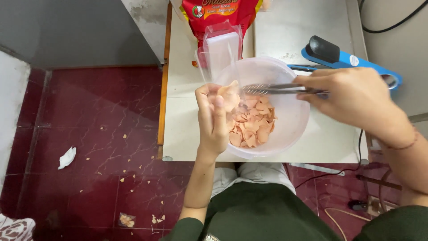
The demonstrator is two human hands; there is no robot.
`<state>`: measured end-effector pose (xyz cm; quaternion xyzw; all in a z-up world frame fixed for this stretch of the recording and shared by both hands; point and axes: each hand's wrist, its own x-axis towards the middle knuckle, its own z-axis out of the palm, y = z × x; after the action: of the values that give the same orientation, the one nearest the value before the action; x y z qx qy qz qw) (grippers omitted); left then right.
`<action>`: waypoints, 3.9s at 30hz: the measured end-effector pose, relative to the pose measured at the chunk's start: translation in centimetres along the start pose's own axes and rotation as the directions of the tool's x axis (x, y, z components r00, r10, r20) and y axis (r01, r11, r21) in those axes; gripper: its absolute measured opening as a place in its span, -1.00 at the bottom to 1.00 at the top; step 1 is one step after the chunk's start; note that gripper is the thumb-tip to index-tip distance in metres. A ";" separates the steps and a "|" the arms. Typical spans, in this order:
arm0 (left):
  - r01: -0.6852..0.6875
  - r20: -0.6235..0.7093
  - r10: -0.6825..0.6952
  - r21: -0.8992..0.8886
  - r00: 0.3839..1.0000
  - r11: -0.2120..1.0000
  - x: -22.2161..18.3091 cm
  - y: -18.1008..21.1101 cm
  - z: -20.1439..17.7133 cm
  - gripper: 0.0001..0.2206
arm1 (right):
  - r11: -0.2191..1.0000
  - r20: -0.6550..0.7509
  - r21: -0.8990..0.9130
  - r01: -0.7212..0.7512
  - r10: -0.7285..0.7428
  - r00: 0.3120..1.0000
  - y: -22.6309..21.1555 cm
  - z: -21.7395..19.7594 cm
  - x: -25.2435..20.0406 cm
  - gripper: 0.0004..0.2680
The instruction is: Filling small plastic bags with food flakes using tongs and hands, then sealing the bags with a manual heat sealer.
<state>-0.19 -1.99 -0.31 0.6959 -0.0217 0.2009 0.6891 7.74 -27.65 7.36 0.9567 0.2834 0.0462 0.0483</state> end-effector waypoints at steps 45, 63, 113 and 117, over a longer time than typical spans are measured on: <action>-0.073 -0.024 0.072 -0.046 0.997 0.996 -0.4 -2.6 0.0 -0.70 | 0.806 -0.072 -0.409 0.428 -0.496 0.865 -3.9 3.0 1.7 -0.86; -0.033 -0.005 0.033 0.035 0.999 0.999 0.0 0.3 -0.1 -0.70 | 0.746 0.023 -0.446 0.495 -0.543 0.840 -1.2 4.1 1.8 -0.66; -0.044 0.248 -0.041 0.330 0.968 0.943 0.2 0.4 0.1 -0.62 | 0.819 0.291 0.371 -0.438 0.345 0.892 8.1 -8.3 -0.6 -0.63; -0.051 0.250 -0.034 0.326 0.968 0.944 0.2 0.2 0.0 -0.62 | 0.875 0.286 0.311 -0.370 0.285 0.915 9.6 -7.4 0.0 -0.60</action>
<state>-0.07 -1.97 -0.06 0.8212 -0.0780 0.1146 0.5535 12.03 -35.19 15.84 0.9821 0.1121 -0.1105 -0.1032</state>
